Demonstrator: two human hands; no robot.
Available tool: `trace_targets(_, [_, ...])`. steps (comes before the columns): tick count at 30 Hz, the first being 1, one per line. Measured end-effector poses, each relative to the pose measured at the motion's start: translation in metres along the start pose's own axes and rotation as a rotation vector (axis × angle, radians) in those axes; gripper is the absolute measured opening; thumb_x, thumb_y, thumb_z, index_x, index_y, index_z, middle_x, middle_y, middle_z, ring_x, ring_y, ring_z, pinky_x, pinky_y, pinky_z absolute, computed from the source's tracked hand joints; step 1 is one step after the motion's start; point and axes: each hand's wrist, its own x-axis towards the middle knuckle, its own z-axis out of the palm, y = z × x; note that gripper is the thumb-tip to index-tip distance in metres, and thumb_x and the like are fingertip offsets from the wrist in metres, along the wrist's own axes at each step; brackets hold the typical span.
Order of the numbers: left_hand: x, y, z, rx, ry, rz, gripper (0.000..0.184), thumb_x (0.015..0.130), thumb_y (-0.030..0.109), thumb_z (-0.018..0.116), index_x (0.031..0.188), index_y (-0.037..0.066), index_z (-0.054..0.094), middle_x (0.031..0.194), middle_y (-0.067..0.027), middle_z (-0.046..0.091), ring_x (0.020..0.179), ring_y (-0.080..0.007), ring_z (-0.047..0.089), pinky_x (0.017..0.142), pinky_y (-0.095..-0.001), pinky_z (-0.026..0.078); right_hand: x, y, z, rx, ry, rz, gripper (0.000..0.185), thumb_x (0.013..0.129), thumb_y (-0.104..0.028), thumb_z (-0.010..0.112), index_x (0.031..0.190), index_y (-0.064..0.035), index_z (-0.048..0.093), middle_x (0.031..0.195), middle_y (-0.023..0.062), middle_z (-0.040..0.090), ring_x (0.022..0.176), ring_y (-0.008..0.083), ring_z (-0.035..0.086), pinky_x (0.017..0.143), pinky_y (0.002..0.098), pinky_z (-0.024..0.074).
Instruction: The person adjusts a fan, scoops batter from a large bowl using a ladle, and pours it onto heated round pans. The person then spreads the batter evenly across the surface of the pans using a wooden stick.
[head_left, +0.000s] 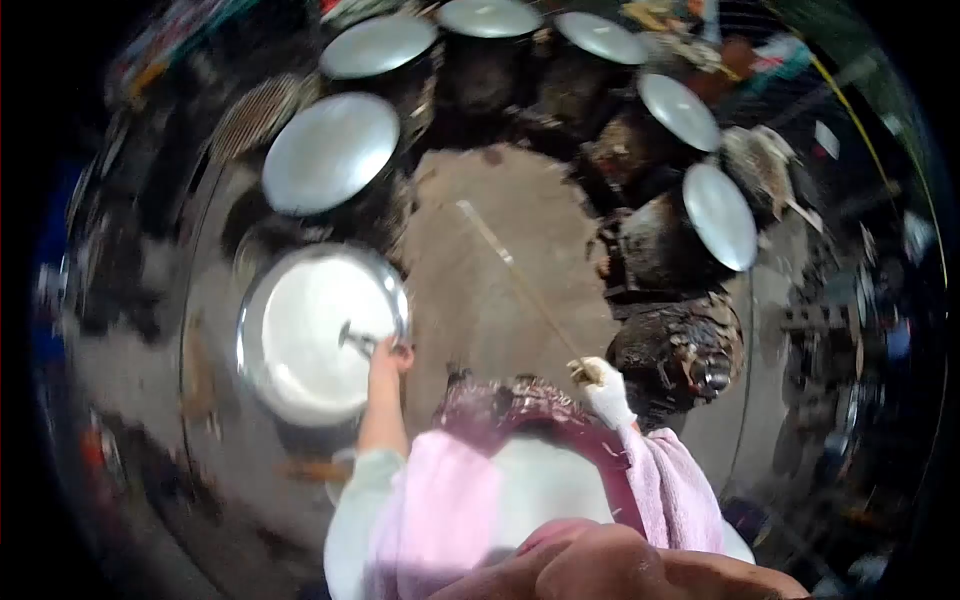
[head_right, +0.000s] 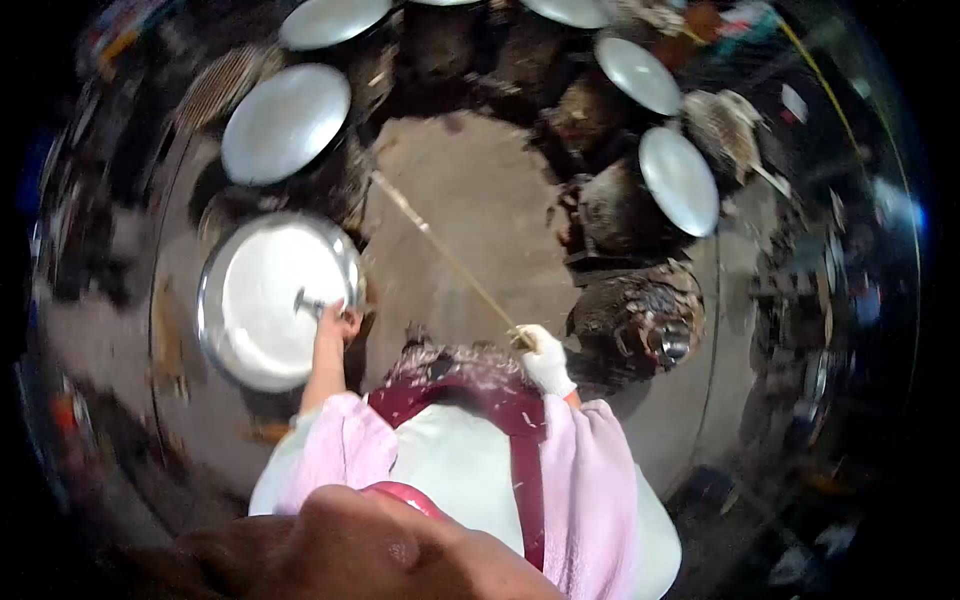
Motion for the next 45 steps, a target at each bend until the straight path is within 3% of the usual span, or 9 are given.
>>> trace_targets(2, [0.012,0.043,-0.047,0.448,-0.203,0.181,0.019,0.083,0.013,0.063,0.091,0.003,0.049,0.073,-0.0075,0.052,0.060,-0.0228,0.057,0.050,-0.0372,0.048,0.009,-0.006,0.007,0.011,-0.029,0.006,0.034,0.073,0.013,0.049,0.100,-0.0016,0.062,0.086,0.0032,0.063,0.080,0.0104,0.059,0.075,0.0235,0.0477])
trace_targets(4, [0.019,0.057,-0.053,0.104,0.106,0.356,0.011,0.084,0.008,0.060,0.081,0.002,0.051,0.064,-0.0095,0.051,0.056,-0.0228,0.055,0.044,-0.0346,0.042,0.026,0.001,0.011,0.004,-0.089,0.066,0.034,0.073,0.012,0.048,0.101,-0.0014,0.062,0.086,0.0025,0.063,0.080,0.0098,0.058,0.075,0.0231,0.0470])
trace_targets(7, [0.042,0.084,-0.088,0.740,0.263,0.702,0.014,0.083,0.009,0.060,0.082,-0.003,0.053,0.067,-0.0118,0.058,0.047,-0.0215,0.050,0.043,-0.0370,0.037,0.046,-0.016,0.017,-0.005,-0.219,0.032,0.034,0.073,0.010,0.049,0.102,-0.0011,0.062,0.087,0.0024,0.062,0.080,0.0101,0.058,0.075,0.0236,0.0468])
trace_targets(15, [-0.233,-0.022,-0.079,1.211,0.442,1.279,0.049,0.085,0.009,0.061,0.130,-0.004,0.047,0.115,-0.0200,0.060,0.101,-0.0259,0.060,0.089,-0.0335,0.044,0.106,-0.002,0.023,-0.114,-0.396,-0.077,0.032,0.073,0.008,0.049,0.101,-0.0012,0.062,0.084,0.0075,0.065,0.079,0.0152,0.064,0.074,0.0265,0.0495])
trace_targets(19, [-0.308,-0.044,-0.064,0.960,0.338,1.610,0.042,0.095,0.009,0.052,0.133,-0.006,0.043,0.091,-0.0069,0.061,0.070,-0.0092,0.052,0.063,-0.0230,0.044,0.136,0.014,0.028,-0.051,-0.445,-0.104,0.036,0.072,0.011,0.053,0.105,-0.0010,0.062,0.090,0.0034,0.065,0.082,0.0118,0.061,0.074,0.0251,0.0492])
trace_targets(27, [-0.217,-0.021,-0.041,0.835,0.206,1.251,0.030,0.098,0.018,0.046,0.121,-0.001,0.051,0.065,-0.0031,0.049,0.059,-0.0096,0.045,0.052,-0.0259,0.039,0.159,-0.012,0.061,-0.035,-0.502,-0.055,0.038,0.077,0.005,0.056,0.113,-0.0034,0.062,0.102,0.0044,0.067,0.089,0.0111,0.062,0.079,0.0250,0.0489])
trace_targets(33, [-0.065,0.031,-0.028,1.493,0.472,1.109,0.028,0.095,0.023,0.048,0.098,-0.003,0.056,0.090,-0.0272,0.062,0.086,-0.0470,0.058,0.078,-0.0484,0.047,0.151,-0.031,0.078,-0.251,-0.476,0.033,0.046,0.080,0.004,0.061,0.125,-0.0049,0.056,0.116,0.0080,0.065,0.103,0.0125,0.061,0.088,0.0272,0.0482])
trace_targets(43, [0.005,0.113,0.023,1.539,0.504,1.000,0.034,0.097,0.024,0.038,0.103,-0.005,0.056,0.104,-0.0280,0.062,0.098,-0.0443,0.059,0.084,-0.0501,0.047,0.135,-0.039,0.085,-0.317,-0.350,0.190,0.048,0.083,-0.006,0.064,0.129,-0.0008,0.052,0.124,0.0094,0.061,0.109,0.0113,0.058,0.093,0.0241,0.0435])
trace_targets(45, [0.040,0.114,-0.015,1.695,0.389,1.124,0.034,0.097,0.024,0.038,0.094,-0.004,0.056,0.086,-0.0243,0.063,0.082,-0.0392,0.062,0.072,-0.0473,0.049,0.134,-0.040,0.085,-0.336,-0.355,0.209,0.049,0.083,-0.007,0.066,0.129,0.0001,0.052,0.125,0.0089,0.060,0.110,0.0105,0.057,0.093,0.0242,0.0432])
